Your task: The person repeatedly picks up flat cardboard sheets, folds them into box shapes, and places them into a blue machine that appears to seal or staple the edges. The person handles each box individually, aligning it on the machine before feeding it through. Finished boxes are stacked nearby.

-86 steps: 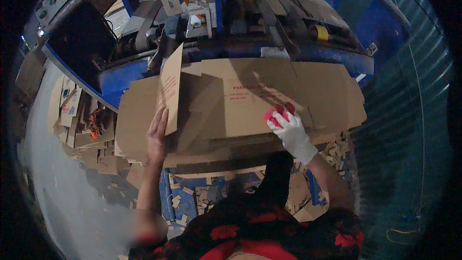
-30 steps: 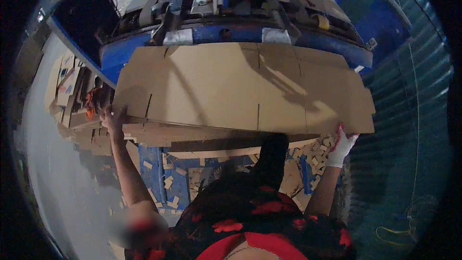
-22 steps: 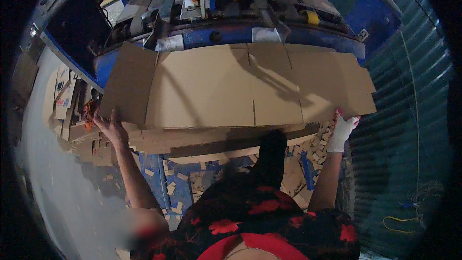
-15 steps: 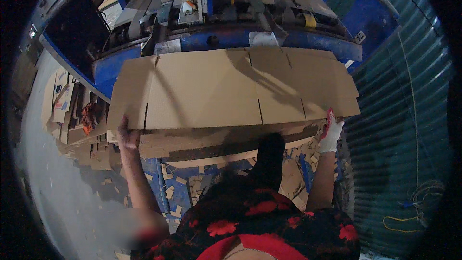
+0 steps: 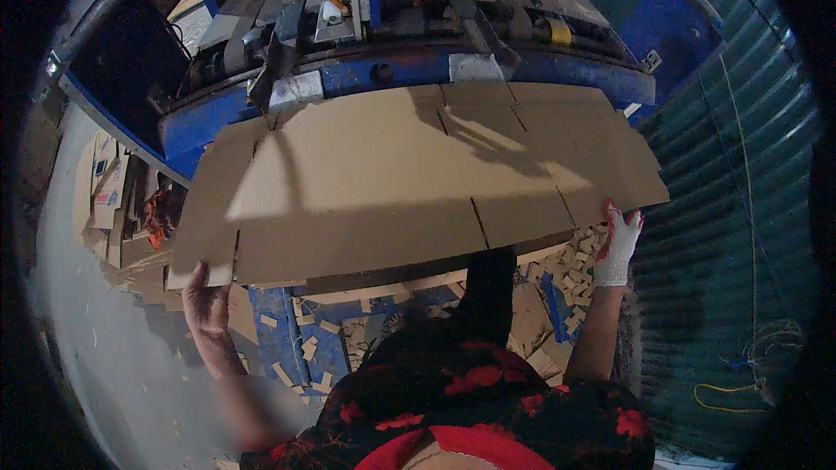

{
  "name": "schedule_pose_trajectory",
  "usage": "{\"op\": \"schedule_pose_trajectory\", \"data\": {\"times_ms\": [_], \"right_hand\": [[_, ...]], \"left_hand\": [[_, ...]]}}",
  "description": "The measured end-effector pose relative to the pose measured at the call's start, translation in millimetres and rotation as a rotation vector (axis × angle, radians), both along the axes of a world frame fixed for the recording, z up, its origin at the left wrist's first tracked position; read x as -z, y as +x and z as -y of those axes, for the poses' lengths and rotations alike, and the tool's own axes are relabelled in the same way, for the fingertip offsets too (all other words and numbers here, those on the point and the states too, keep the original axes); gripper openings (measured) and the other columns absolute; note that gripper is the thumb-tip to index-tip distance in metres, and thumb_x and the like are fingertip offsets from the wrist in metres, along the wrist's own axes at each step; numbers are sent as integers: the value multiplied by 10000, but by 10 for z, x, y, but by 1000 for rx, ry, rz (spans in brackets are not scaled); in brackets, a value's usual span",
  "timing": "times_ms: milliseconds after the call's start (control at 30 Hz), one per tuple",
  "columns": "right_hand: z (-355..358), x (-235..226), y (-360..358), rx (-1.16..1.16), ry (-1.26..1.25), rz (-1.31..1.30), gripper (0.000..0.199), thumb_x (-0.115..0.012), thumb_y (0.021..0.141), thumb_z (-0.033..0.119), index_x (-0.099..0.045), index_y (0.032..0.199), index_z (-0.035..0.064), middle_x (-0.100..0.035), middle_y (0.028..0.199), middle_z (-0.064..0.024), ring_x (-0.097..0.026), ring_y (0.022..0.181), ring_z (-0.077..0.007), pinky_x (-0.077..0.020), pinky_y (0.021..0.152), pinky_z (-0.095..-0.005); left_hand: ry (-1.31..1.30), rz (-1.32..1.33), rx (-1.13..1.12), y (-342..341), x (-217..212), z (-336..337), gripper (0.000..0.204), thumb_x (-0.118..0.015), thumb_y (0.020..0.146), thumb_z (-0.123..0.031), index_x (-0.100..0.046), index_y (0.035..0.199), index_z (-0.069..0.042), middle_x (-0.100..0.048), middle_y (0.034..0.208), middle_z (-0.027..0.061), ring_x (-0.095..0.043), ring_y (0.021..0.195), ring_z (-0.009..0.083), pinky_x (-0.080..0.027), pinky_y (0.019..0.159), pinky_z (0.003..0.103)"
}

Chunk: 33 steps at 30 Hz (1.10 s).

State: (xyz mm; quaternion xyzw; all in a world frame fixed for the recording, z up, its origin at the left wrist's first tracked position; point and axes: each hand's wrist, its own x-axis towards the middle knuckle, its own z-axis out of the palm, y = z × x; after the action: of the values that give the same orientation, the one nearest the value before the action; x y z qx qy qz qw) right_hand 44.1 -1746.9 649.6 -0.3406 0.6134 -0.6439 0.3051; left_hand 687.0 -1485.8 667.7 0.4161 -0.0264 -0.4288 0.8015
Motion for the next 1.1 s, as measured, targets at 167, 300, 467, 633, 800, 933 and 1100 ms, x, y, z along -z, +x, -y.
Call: {"op": "schedule_pose_trajectory", "data": {"times_ms": [167,300,467,633,800,933,1100], "right_hand": [[135,37,-176,84,127,-405,565,-689,827,216,-450,1250,-73,-381,1372,-193,-541,1079,-247,-470,863,-326],[131,32,-236,264,391,-731,640,-692,834,369,-490,1231,-89,-300,1441,-234,-537,1081,-261,-473,865,-296],[-91,54,-108,-41,79,-202,525,-665,839,138,-445,1281,-41,-480,1276,-136,-530,1112,-206,-459,898,-314],[-206,-125,142,26,-254,-131,802,-704,792,-2,-247,1451,8,-391,1415,-145,-374,1304,-239,-412,997,-353],[-416,-328,620,-213,-318,-298,748,-647,830,-20,-242,1457,21,-392,1421,-136,-408,1276,-235,-418,987,-350],[-542,-329,1014,-760,44,-1079,586,-603,762,-35,-484,1315,120,-450,1350,-154,-466,1196,-386,-361,1039,-437],[112,-272,1429,-880,-426,-1695,552,-579,726,12,-530,1256,157,-484,1278,-115,-461,1200,-377,-347,1047,-515]], "left_hand": [[-13,178,98,180,-75,-176,292,-516,944,-112,-511,1215,-3,-573,1230,165,-556,1143,319,-456,974,530],[70,121,-60,61,-216,-210,343,-516,936,-80,-468,1258,31,-563,1237,178,-546,1157,315,-448,998,502],[15,-19,-134,-264,-436,-342,426,-547,909,-71,-429,1303,39,-536,1271,179,-534,1169,317,-443,1005,495],[317,408,29,-479,-259,-396,526,-609,857,-78,-415,1339,1,-523,1280,165,-541,1142,276,-447,991,457],[456,1264,174,-839,175,-151,487,-541,887,6,-428,1360,-26,-506,1334,154,-506,1203,251,-404,1017,393],[414,1644,220,-1064,143,353,559,-510,852,58,-419,1393,-42,-457,1404,180,-447,1296,312,-382,1052,395],[291,1979,192,-1097,-26,1147,684,-578,732,67,-436,1389,-62,-469,1390,171,-428,1301,362,-398,1042,439]]}}
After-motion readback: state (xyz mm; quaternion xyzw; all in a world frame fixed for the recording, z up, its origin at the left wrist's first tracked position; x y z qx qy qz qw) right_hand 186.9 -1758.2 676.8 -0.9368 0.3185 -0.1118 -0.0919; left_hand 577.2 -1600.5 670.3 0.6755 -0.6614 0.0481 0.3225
